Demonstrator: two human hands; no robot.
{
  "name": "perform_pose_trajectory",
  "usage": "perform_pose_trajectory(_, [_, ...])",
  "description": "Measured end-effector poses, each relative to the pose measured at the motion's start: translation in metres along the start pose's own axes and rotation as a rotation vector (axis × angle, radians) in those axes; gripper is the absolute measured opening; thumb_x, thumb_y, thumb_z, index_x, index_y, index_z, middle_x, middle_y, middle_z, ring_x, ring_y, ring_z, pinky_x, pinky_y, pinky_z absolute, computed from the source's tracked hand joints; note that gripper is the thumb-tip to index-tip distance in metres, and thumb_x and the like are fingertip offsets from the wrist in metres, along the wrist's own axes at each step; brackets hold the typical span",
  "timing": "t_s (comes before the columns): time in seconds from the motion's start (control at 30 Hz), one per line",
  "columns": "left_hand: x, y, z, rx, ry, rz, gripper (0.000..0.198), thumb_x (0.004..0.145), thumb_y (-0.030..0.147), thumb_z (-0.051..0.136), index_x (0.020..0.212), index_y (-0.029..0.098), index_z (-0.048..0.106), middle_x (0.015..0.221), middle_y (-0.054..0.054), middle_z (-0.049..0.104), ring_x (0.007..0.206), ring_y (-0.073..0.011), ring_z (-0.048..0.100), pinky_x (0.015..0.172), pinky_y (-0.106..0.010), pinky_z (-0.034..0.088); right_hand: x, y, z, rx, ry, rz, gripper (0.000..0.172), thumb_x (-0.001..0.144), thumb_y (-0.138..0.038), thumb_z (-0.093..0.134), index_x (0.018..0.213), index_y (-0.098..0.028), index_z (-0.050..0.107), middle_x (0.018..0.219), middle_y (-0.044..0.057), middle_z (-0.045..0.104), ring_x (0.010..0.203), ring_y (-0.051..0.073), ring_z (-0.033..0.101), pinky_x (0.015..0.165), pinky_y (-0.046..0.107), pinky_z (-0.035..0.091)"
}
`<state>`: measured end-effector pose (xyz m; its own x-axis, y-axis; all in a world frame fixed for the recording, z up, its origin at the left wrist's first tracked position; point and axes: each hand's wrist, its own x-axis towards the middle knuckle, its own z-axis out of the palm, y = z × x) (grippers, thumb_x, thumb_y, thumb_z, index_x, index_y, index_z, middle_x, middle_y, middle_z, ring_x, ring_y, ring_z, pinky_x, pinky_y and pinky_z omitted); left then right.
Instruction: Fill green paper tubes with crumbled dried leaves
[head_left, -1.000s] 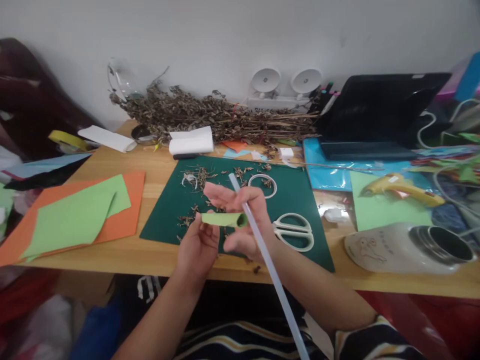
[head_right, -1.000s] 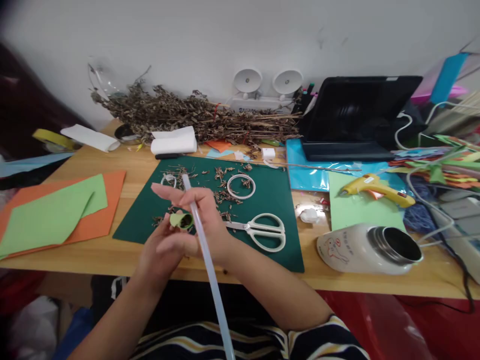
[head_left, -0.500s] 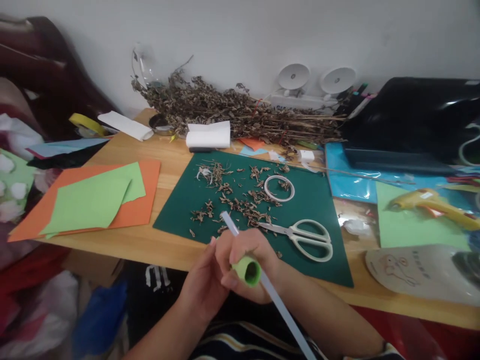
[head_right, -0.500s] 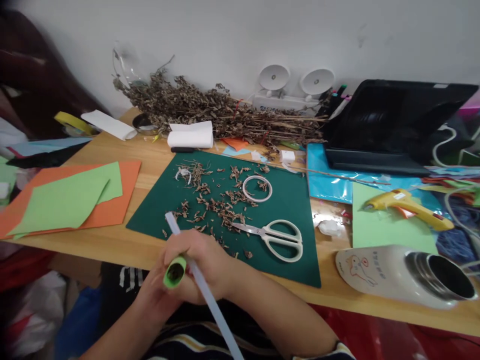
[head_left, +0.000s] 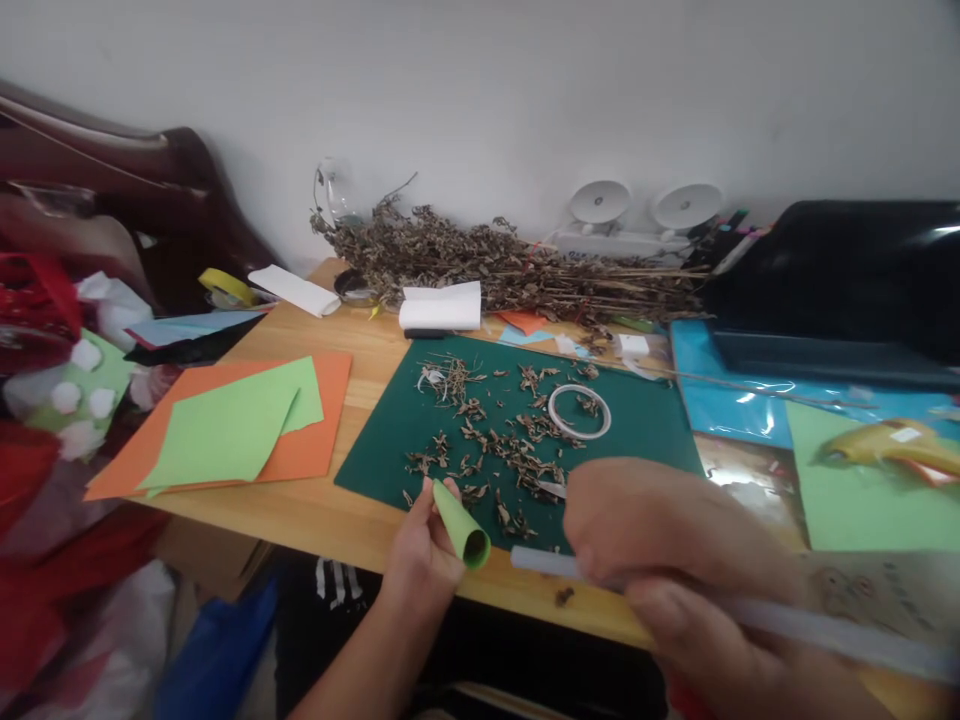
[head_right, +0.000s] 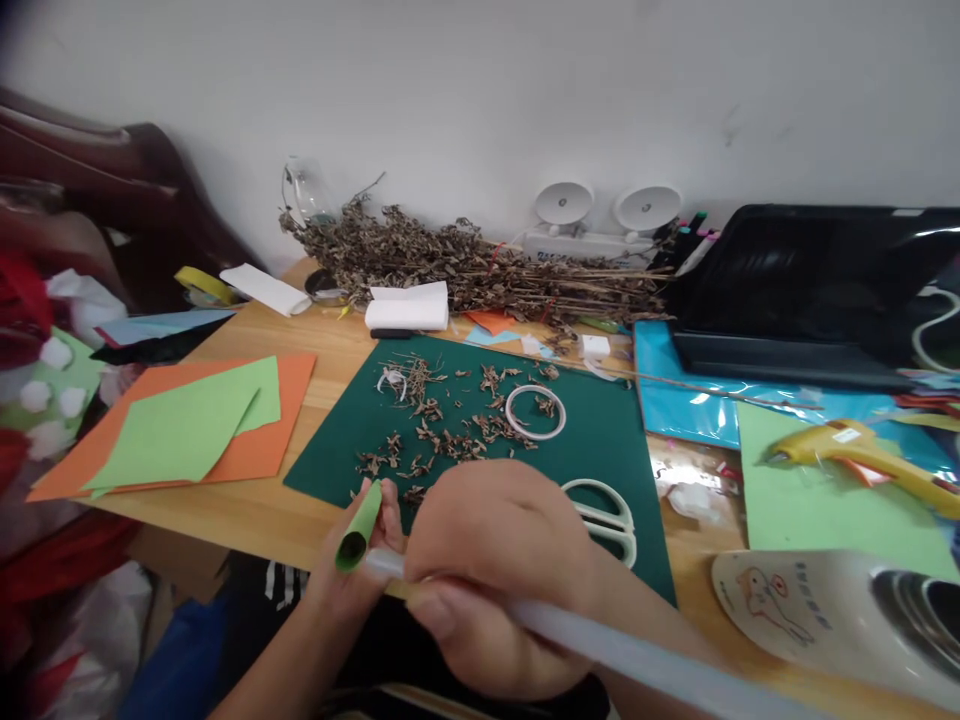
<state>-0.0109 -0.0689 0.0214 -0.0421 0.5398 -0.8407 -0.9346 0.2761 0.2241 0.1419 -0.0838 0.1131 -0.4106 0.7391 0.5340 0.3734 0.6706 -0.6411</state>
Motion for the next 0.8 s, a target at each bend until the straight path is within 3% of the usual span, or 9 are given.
perform_pose_trajectory(0.17, [0.003, 0.004, 0.001, -0.016, 0.026, 0.033, 0.018, 0.083, 0.012, 0.039, 0.07, 0.011, 0.05, 0.059, 0.0, 0.057, 0.047, -0.006, 0.057, 0.043, -0.012, 0.047, 0.003, 0.004, 0.017, 0.125, 0.033, -0.122, 0.017, 0.08, -0.024, 0.04, 0.064, -0.019, 0.043, 0.051, -0.001, 0.051, 0.046, 0.008, 0.049, 0.044, 0.019, 0.038])
perform_pose_trajectory(0.47, [0.022, 0.002, -0.012, 0.001, -0.109, 0.215, 0.02, 0.083, 0.009, 0.038, 0.068, 0.011, 0.05, 0.06, -0.003, 0.061, 0.052, -0.007, 0.06, 0.048, -0.012, 0.05, 0.001, 0.014, 0.006, -0.072, -0.036, -0.155, 0.015, 0.077, -0.015, 0.042, 0.063, -0.019, 0.038, 0.05, -0.001, 0.05, 0.046, 0.008, 0.045, 0.043, 0.02, 0.034])
perform_pose_trajectory(0.8, [0.028, -0.002, -0.016, 0.039, -0.18, 0.26, 0.02, 0.083, 0.008, 0.037, 0.069, 0.013, 0.051, 0.061, -0.001, 0.063, 0.047, -0.0044, 0.057, 0.044, -0.01, 0.047, -0.008, 0.029, 0.018, -0.109, 0.061, -0.201, 0.012, 0.075, -0.011, 0.043, 0.066, -0.019, 0.04, 0.052, -0.002, 0.05, 0.05, 0.008, 0.046, 0.046, 0.019, 0.037])
